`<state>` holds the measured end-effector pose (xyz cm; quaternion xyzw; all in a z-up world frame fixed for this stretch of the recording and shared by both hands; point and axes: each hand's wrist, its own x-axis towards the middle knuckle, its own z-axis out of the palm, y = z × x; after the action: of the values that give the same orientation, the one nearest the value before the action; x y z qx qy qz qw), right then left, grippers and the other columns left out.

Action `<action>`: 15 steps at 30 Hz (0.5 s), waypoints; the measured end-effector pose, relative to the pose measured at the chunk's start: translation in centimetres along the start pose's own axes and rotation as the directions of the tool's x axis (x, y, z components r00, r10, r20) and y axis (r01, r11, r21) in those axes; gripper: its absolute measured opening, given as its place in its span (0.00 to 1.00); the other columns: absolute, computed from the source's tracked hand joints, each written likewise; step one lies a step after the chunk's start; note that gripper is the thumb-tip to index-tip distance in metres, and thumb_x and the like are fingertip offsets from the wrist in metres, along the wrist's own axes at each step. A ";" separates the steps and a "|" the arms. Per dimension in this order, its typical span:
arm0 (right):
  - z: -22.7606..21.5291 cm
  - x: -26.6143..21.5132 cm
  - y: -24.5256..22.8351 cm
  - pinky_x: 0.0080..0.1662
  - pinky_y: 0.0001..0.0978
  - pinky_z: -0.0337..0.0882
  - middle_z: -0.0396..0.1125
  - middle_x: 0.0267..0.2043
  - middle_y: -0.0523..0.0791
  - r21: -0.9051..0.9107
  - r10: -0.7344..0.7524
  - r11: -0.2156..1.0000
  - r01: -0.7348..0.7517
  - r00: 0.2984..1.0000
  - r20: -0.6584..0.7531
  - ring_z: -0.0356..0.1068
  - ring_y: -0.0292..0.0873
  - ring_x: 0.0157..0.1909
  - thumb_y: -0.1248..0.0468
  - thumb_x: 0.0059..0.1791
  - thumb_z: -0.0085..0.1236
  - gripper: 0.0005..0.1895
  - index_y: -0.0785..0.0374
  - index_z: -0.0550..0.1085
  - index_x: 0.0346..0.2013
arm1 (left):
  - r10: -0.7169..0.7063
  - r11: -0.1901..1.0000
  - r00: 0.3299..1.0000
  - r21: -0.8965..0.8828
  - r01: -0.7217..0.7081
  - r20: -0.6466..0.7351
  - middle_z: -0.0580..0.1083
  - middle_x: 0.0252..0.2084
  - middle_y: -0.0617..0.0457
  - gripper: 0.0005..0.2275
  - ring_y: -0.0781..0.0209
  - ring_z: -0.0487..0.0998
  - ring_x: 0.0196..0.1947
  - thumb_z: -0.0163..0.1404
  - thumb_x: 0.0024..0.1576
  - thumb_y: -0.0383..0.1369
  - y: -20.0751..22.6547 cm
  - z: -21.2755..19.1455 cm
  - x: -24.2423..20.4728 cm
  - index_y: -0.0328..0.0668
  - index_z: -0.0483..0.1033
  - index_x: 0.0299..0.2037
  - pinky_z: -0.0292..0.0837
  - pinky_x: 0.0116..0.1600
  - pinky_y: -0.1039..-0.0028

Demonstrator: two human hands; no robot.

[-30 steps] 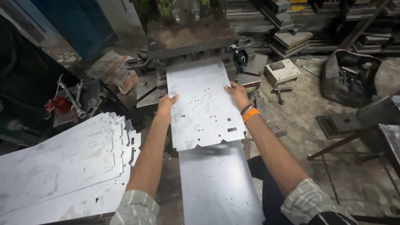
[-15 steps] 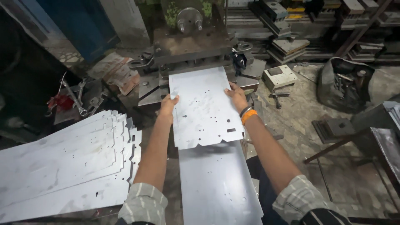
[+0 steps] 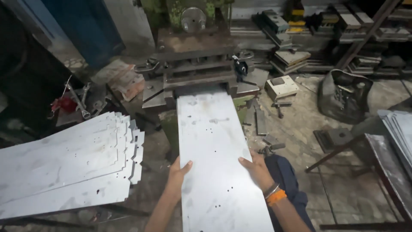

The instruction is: Loading thin metal sheets into an industrial stamping press machine.

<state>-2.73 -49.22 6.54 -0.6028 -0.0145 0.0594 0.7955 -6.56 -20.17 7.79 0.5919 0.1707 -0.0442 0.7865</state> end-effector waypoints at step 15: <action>-0.2 10.1 5.9 0.66 0.47 0.59 0.64 0.65 0.57 -0.422 0.256 0.830 -0.365 0.921 -0.294 0.62 0.55 0.68 0.57 0.45 0.67 0.38 0.67 0.67 0.66 | 0.041 0.976 0.987 0.217 -0.007 -0.156 0.78 0.55 0.41 0.24 0.49 0.77 0.55 0.65 0.52 0.32 -7.3 -5.9 11.2 0.42 0.77 0.60 0.71 0.58 0.61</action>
<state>6.83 -46.74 0.36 -0.7740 0.1603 0.1148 0.6017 0.67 -15.21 -3.88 0.6773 0.2202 -0.0054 0.7019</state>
